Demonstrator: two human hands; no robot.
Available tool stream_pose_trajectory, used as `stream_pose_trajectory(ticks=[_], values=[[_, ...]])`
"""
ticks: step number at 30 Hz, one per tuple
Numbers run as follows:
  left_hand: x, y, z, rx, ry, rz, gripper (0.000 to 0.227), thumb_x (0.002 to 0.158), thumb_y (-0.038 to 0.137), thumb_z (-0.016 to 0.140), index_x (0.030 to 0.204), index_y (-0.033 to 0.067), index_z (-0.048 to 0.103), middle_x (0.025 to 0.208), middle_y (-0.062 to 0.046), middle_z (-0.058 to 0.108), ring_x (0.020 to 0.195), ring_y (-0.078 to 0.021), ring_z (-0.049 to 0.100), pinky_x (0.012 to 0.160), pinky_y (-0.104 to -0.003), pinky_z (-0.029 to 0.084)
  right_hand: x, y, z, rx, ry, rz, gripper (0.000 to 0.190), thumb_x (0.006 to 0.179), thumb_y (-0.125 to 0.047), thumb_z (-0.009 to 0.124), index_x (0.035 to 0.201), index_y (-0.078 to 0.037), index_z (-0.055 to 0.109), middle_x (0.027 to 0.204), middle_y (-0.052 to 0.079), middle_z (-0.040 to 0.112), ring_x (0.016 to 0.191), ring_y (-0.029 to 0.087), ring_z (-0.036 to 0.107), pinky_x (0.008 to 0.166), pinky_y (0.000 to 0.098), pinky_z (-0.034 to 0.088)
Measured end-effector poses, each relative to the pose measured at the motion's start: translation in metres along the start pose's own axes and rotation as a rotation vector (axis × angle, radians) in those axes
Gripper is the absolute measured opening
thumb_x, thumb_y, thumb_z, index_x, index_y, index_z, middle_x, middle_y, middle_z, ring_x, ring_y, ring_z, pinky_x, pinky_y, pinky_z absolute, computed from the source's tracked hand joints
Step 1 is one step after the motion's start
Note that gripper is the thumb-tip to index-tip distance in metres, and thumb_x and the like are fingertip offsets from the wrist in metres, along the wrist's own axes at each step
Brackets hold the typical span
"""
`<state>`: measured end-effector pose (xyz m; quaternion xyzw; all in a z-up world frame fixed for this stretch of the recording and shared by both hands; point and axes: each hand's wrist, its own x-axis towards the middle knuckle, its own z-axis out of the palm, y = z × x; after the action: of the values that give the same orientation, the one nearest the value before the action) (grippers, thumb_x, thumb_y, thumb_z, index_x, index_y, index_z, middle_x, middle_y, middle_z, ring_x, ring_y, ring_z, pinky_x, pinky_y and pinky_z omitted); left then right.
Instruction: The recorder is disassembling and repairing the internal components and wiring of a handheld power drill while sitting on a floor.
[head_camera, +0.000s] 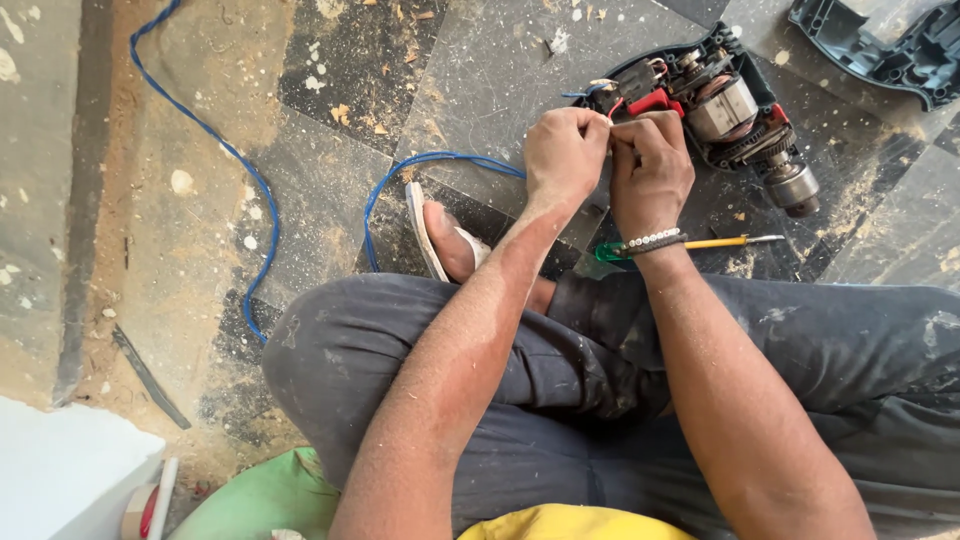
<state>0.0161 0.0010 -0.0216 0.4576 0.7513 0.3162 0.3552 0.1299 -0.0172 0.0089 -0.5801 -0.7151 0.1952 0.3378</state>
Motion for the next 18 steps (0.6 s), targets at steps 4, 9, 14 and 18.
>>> stream_pose_trajectory(ticks=[4,9,14,18], values=[[0.002,0.002,-0.004,-0.019,-0.06,-0.056,0.02,0.086,0.027,0.066,0.085,0.0129,0.08,0.073,-0.011,0.076,0.07,-0.0274,0.077,0.069,-0.04,0.058,-0.002,-0.002,-0.003,-0.031,-0.051,0.042,0.01,0.092,0.002,0.073,0.097,-0.006,0.07,0.101,0.01,0.064,0.088,0.029,0.069,0.074,0.0394,0.054],[0.0,0.001,-0.004,0.023,-0.041,-0.019,0.022,0.089,0.026,0.068,0.08,0.009,0.08,0.073,-0.011,0.075,0.07,-0.0283,0.075,0.069,-0.041,0.057,-0.006,-0.003,-0.005,0.014,-0.036,0.02,0.009,0.095,0.003,0.073,0.098,-0.004,0.069,0.101,0.011,0.065,0.089,0.032,0.069,0.075,0.0403,0.054],[0.008,0.004,-0.019,-0.091,0.0,0.008,0.021,0.092,0.024,0.065,0.086,0.0103,0.079,0.072,-0.006,0.077,0.067,-0.0216,0.077,0.067,-0.037,0.058,-0.017,-0.011,-0.005,0.106,-0.1,0.117,0.003,0.096,-0.004,0.073,0.097,-0.005,0.07,0.097,0.01,0.064,0.083,0.026,0.069,0.07,0.0364,0.055],[0.007,0.008,-0.023,-0.142,-0.024,0.027,0.014,0.091,0.02,0.068,0.094,0.0107,0.079,0.079,-0.004,0.08,0.071,-0.017,0.078,0.067,-0.034,0.059,-0.023,0.043,0.024,0.593,-0.195,0.857,0.039,0.112,-0.033,0.057,0.091,-0.004,0.072,0.08,0.008,0.066,0.067,0.015,0.063,0.057,0.0275,0.048]])
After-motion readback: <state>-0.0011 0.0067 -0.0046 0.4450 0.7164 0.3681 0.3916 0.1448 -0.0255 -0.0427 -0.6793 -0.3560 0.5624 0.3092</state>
